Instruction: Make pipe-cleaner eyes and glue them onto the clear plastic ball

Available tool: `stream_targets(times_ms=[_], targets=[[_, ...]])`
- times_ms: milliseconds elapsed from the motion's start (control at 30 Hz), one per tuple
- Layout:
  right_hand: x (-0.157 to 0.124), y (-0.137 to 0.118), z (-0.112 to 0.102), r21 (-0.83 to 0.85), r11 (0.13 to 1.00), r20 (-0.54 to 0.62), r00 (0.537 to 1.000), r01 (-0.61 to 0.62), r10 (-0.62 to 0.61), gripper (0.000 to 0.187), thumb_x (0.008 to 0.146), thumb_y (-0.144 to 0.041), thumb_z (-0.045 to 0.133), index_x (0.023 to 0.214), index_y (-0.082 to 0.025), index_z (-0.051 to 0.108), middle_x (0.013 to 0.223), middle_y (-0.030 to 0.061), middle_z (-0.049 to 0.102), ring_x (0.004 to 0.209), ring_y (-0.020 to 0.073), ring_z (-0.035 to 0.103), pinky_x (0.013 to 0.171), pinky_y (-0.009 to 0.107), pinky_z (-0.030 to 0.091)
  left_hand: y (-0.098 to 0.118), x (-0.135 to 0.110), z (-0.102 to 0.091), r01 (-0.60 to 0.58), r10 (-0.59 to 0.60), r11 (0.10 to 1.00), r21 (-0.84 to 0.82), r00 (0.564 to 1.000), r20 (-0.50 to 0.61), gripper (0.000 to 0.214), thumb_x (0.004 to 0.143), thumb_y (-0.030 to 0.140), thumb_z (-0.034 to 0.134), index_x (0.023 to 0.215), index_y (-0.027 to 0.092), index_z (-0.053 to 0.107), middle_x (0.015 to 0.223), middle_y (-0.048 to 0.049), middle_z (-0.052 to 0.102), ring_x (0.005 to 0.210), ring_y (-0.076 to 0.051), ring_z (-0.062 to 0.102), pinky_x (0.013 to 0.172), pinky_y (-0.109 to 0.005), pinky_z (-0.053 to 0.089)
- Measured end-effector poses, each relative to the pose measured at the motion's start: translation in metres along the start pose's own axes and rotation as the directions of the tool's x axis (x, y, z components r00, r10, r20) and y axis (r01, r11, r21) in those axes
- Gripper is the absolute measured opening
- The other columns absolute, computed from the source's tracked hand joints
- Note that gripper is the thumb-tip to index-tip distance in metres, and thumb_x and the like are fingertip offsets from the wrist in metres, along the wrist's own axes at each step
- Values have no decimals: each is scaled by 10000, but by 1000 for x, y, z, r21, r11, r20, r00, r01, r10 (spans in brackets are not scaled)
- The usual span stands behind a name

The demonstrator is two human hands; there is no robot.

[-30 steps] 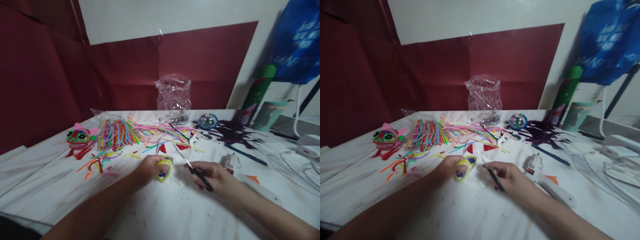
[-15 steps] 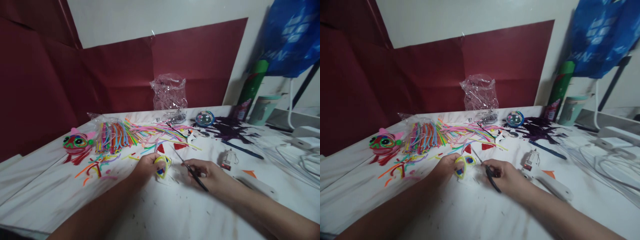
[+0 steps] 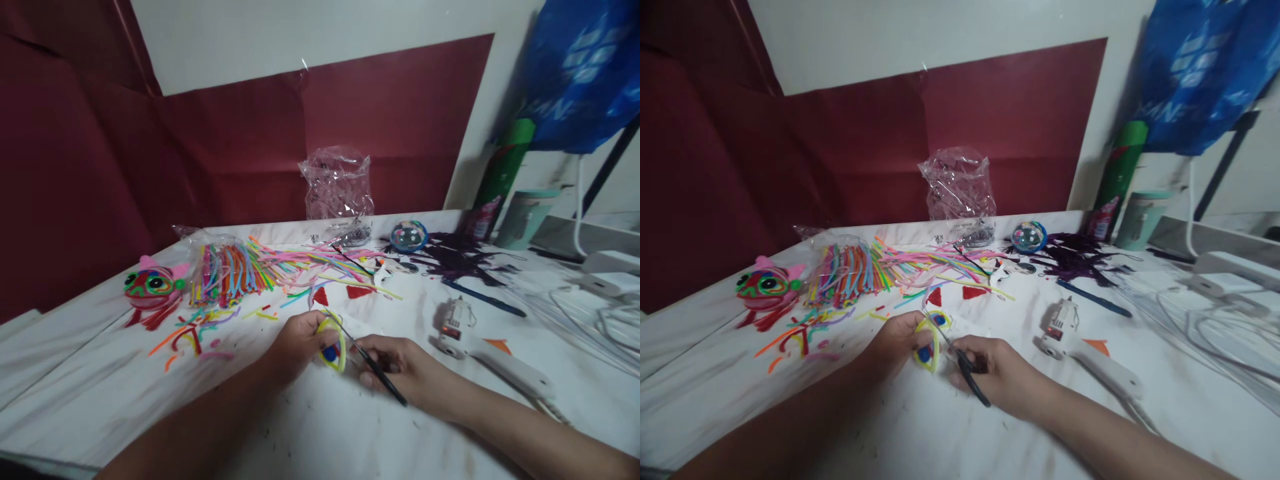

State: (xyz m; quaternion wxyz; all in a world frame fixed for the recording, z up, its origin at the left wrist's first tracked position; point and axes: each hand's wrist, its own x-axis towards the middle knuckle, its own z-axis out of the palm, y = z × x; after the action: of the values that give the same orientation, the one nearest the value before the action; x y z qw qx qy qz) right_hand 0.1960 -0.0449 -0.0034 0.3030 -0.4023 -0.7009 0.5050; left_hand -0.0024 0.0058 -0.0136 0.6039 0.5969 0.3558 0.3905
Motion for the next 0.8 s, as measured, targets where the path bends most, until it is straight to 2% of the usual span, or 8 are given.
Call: stream_targets(times_ms=[333,600,800], targets=[[-2,4,2,1,1000,19,1000,20,-20,279,769,-412,622,821,-151,541,653,-50,319,602,105,272,521,245,222,0,-1,-1,-5,5,1000,16,1000,4,273,674,358,711,690,132,558,623,13,608,535,-83,490,539,-203,362],[-3,6,0,40,999,58,998,31,-33,351,766,-465,627,898,-142,581,697,-32,352,642,119,303,538,252,230,9,-6,3,5,-5,1000,12,1000,26,294,651,374,721,693,132,560,649,-8,635,567,-103,527,563,-216,387],[-3,7,-1,49,999,68,997,17,-20,391,765,-502,624,896,-136,587,660,-44,343,598,102,269,507,246,210,10,-5,4,22,-22,1000,9,1000,14,316,609,386,743,659,137,554,598,9,607,532,-97,506,539,-213,371]])
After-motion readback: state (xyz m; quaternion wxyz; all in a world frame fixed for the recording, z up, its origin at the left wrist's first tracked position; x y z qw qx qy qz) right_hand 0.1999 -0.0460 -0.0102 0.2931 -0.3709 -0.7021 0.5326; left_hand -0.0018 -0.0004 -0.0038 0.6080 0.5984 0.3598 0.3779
